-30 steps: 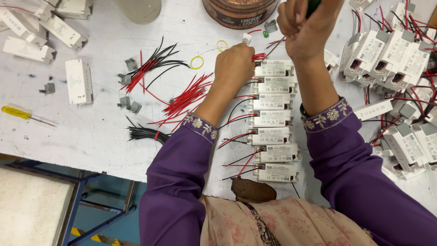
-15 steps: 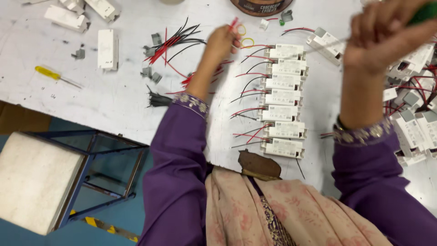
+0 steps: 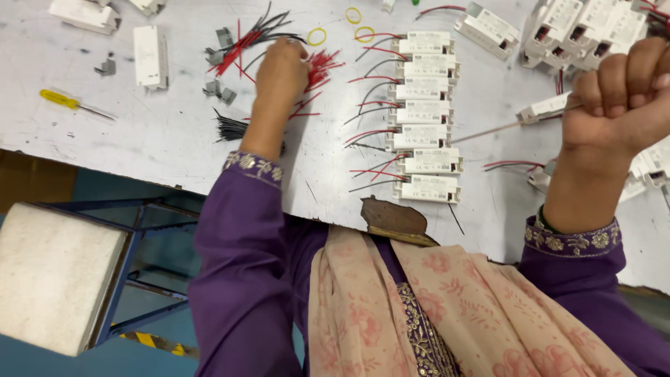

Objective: The person aligns a row of white rectangular components on a table, attaches black wires to them using a screwdriver, and fits grey plastic clips onto the ends of the wires.

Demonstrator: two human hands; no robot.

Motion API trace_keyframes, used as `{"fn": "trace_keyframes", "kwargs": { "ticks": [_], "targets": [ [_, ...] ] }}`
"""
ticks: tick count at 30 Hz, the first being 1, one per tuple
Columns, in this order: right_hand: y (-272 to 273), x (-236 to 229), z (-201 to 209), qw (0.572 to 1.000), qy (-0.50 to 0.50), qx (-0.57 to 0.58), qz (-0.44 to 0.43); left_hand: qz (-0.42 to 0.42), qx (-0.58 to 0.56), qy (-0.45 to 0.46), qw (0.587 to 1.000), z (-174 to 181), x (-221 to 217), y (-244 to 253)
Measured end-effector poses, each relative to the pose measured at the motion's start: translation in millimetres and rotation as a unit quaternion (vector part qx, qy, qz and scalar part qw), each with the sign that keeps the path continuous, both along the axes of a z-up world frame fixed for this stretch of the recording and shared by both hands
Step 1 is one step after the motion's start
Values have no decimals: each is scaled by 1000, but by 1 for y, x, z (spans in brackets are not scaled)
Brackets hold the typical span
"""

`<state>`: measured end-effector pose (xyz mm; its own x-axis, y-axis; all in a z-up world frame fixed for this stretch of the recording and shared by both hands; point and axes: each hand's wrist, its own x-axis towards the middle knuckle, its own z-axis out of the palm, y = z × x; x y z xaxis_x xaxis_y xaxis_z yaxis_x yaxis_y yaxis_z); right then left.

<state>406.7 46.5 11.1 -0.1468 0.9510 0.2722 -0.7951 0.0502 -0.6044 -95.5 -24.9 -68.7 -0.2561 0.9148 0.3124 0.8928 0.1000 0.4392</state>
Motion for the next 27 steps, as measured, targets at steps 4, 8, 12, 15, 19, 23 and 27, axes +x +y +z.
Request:
{"fn": "trace_keyframes", "kwargs": {
  "ticks": [4,8,12,15,19,23,27],
  "targets": [
    [-26,13,13,990,-132,17,51,-44,7,-71,996,26,-3,-31],
    [-55,-3,33,959,-280,-30,22,-85,15,-167,982,47,-4,-70],
    [-58,-26,31,881,-470,48,-13,-35,56,-155,986,56,-24,-111],
    [-45,-38,5,791,-601,112,-42,21,72,-161,984,58,-45,-139],
    [-25,-45,-49,630,-718,278,-103,69,75,-144,984,49,-63,-164],
    [-32,-49,-54,570,-732,354,-121,118,79,-173,975,33,-80,-174],
    [-73,-56,-27,570,-707,385,-166,161,93,-143,972,19,-96,-155]
  ]
}}
